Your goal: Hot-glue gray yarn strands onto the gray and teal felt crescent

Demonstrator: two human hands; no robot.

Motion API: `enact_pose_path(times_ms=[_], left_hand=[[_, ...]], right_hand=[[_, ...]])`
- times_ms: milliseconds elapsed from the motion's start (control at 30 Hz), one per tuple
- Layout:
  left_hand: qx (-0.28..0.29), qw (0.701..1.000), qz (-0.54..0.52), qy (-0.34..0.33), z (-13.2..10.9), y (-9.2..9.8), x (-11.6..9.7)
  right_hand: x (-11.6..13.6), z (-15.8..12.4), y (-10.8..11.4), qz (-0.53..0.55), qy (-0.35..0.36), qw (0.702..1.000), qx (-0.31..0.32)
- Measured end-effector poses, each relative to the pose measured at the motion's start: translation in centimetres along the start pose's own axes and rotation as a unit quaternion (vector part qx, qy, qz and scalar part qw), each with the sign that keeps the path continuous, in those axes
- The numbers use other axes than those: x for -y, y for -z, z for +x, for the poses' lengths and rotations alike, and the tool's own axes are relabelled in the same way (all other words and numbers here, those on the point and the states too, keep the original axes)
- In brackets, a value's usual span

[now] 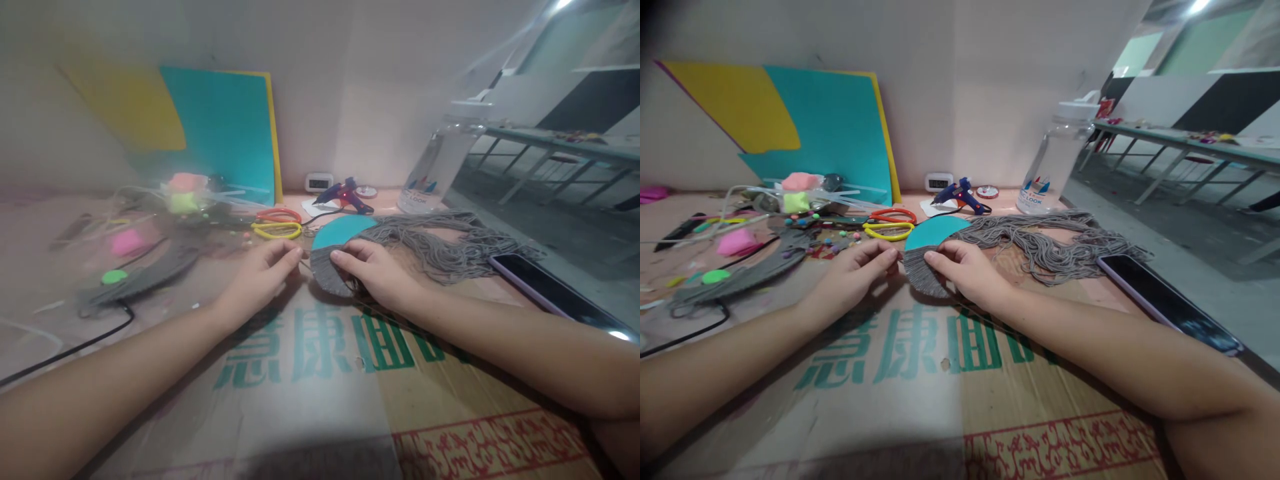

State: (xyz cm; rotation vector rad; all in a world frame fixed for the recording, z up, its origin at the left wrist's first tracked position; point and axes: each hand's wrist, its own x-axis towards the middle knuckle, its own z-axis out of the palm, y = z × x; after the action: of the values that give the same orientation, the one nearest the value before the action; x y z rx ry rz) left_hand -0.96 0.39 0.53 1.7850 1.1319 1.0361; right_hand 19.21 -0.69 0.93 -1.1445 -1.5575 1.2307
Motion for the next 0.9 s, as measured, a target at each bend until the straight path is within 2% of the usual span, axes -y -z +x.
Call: enact_pose_path(times_ms=[167,333,433,500,567,700,800,900], left_hand=[[0.022,1.000,0.021,0.003,-0.2,-0.1,0.0],[0.048,0.997,0.044,-0.038,0.0,-0.2,0.4],[0.014,0.999,0.026,-0.045,0.1,-0.3,0.6],[-0.032,0.999,0.005,-0.022,0.1,-0.3,0.7],[-0.044,0.999,-0.008,-0.007,0.0,-0.2,0.6],[0.024,0.998,0.052,-0.027,-0.1,-0.2,0.2],[0.030,0.992,0.120,-0.033,-0.3,-0.3,-0.2],[0.038,0.990,0.134,-0.029,-0.4,-0.4,-0.3]], right_hand=[[0.0,0.0,0.0,0.012,-0.003,1.000,0.012],[-0.3,0.1,0.0,0.005,0.007,1.000,0.012],[-0.2,0.0,0.0,-0.021,0.016,1.000,0.002],[0.0,-0.1,0.0,-0.043,0.013,0.999,-0.014],[0.2,-0.2,0.0,-0.062,0.009,0.998,-0.021],[0.6,-0.2,-0.1,-0.094,-0.004,0.996,-0.004],[0.9,-0.4,-0.2,-0.099,-0.018,0.995,0.010],[1.2,-0.7,-0.3,-0.094,-0.021,0.995,-0.009]])
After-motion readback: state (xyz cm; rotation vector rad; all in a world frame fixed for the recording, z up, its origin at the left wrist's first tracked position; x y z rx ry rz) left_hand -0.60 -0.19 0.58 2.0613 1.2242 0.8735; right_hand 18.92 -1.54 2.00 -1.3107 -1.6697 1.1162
